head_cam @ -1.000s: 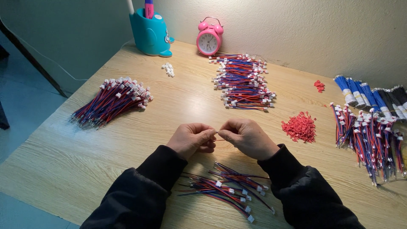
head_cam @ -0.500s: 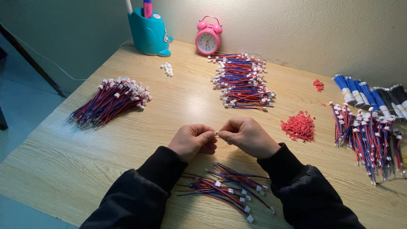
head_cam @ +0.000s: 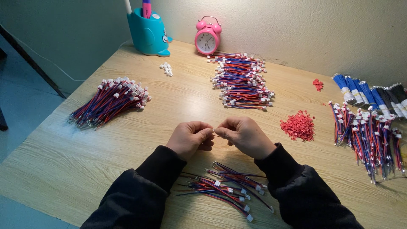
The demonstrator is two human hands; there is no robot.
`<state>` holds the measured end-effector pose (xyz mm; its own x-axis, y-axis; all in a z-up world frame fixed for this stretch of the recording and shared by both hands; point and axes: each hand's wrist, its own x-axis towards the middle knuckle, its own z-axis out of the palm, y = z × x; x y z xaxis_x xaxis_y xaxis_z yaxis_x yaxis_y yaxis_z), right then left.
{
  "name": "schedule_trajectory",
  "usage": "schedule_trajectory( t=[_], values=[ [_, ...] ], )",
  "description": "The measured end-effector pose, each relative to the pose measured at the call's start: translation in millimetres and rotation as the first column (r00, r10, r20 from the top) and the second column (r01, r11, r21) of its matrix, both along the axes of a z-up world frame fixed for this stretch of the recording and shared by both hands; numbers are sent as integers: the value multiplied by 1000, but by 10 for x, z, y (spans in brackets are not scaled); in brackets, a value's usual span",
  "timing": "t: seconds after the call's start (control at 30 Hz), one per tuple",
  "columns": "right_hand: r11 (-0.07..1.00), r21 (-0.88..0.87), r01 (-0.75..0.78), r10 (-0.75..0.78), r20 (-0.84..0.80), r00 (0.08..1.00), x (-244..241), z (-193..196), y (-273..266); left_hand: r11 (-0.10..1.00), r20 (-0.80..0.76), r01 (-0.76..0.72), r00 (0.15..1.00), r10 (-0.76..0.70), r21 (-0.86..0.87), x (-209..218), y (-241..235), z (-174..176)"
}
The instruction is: Manually assembling small electrical connectors by inserting wires into plastic housings
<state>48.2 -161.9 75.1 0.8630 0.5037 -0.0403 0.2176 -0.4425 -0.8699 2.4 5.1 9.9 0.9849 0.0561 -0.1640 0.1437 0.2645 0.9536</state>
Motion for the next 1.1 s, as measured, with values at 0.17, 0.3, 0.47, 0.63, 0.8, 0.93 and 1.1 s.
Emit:
schedule_trajectory(
  t=[0.17,0.3,0.47,0.63,0.8,0.93,1.1],
  values=[
    [1000,16,-13,13,-23,1000,33,-50,-42,999,-24,3,1000,-4,-52,-50,50,91],
    [1000,5,-10,10,-19,1000,48,-55,-52,991,-47,-33,999,27,-127,-69,15,139],
    [999,-39,8,-6,45,999,105,-83,-61,978,-69,-64,996,52,-197,-74,-18,134],
    [1000,-28,-2,3,53,999,84,-123,-35,972,-86,-69,995,50,-226,-101,-22,161],
    [996,92,0,-10,110,994,-33,98,-14,930,-128,-128,988,89,-346,-87,-12,193],
    [982,120,-146,97,343,934,-57,53,-12,889,-160,-179,980,122,-420,-26,29,124],
    [982,76,-171,122,436,892,-34,-10,-29,864,-169,-192,978,126,-465,-78,37,205]
  ],
)
